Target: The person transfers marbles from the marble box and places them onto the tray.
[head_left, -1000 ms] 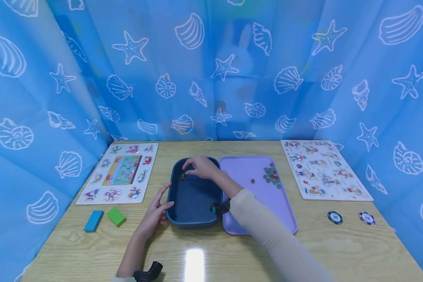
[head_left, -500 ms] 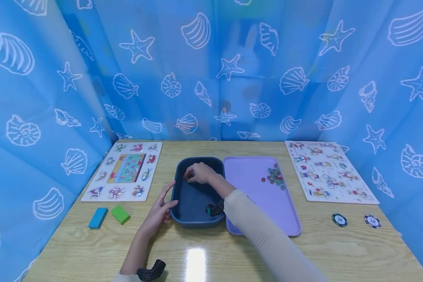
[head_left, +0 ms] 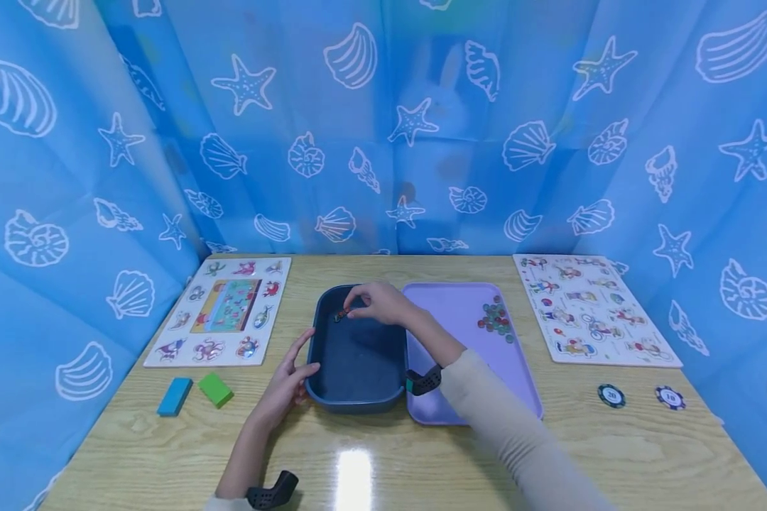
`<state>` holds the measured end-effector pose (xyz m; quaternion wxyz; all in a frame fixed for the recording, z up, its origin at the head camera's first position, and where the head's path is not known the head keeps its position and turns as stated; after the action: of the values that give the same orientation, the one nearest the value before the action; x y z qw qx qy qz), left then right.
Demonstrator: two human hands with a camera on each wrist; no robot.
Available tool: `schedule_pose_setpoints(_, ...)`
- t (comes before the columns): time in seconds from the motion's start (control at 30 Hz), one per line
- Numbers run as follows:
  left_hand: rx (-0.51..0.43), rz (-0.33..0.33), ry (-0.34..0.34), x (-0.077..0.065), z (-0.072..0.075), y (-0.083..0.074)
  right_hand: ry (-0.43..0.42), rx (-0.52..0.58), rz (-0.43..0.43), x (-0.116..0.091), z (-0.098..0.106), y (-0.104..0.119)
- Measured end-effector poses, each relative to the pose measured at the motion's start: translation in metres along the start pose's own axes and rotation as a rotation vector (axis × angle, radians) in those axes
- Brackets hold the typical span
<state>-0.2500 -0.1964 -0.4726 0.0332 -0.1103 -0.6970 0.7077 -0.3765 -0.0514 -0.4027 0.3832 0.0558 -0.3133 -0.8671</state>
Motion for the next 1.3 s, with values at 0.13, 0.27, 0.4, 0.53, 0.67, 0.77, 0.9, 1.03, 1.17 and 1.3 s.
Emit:
schedule_pose_setpoints(0.13, -0.007, 0.001, 0.000, -0.001, 0.001, 0.000, -0.079, 0.040, -0.002, -0.025, 0.028, -0.008)
schedule_pose_setpoints(0.27, -0.020, -0.003, -0.003, -0.001, 0.002, 0.000, -0.139, 0.028, -0.025, -0.054, 0.050, -0.033)
schedule_pose_setpoints(0.4, -0.017, -0.009, -0.007, -0.002, 0.003, 0.000, -0.165, -0.012, -0.074, -0.082, 0.057, -0.069)
schedule_pose_setpoints(0.53, -0.007, -0.004, -0.010, -0.002, 0.003, 0.000, -0.143, -0.053, -0.135, -0.108, 0.055, -0.102)
schedule_pose_setpoints(0.67, -0.001, 0.006, -0.018, -0.003, 0.003, 0.001, -0.128, -0.054, -0.178, -0.126, 0.053, -0.123)
schedule_pose_setpoints(0.77, -0.002, 0.008, -0.022, -0.003, 0.003, 0.001, -0.126, -0.051, -0.201, -0.134, 0.053, -0.133)
schedule_pose_setpoints(0.9, -0.006, 0.011, -0.021, -0.003, 0.002, 0.002, -0.119, -0.062, -0.223, -0.139, 0.053, -0.140)
schedule_pose_setpoints(1.03, -0.004, 0.017, -0.019, -0.002, 0.001, 0.002, -0.145, -0.076, -0.214, -0.136, 0.058, -0.134)
schedule_pose_setpoints(1.17, 0.004, 0.014, -0.022, -0.001, 0.000, 0.000, -0.173, -0.076, -0.177, -0.121, 0.066, -0.109)
schedule_pose_setpoints(1.3, 0.007, 0.010, -0.019, -0.001, 0.000, -0.002, -0.174, -0.019, -0.125, -0.095, 0.067, -0.075)
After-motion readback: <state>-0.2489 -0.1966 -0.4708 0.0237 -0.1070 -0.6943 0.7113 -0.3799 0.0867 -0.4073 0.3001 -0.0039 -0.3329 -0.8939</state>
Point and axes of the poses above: each hand's wrist, its own x-axis towards the middle knuckle, its own z-axis out of the back of the hand, y = z × x, the point moved 7 cm from there along x, towards the middle knuckle, and after that the axes turned 5 degrees about x, right-handed, at the moved point
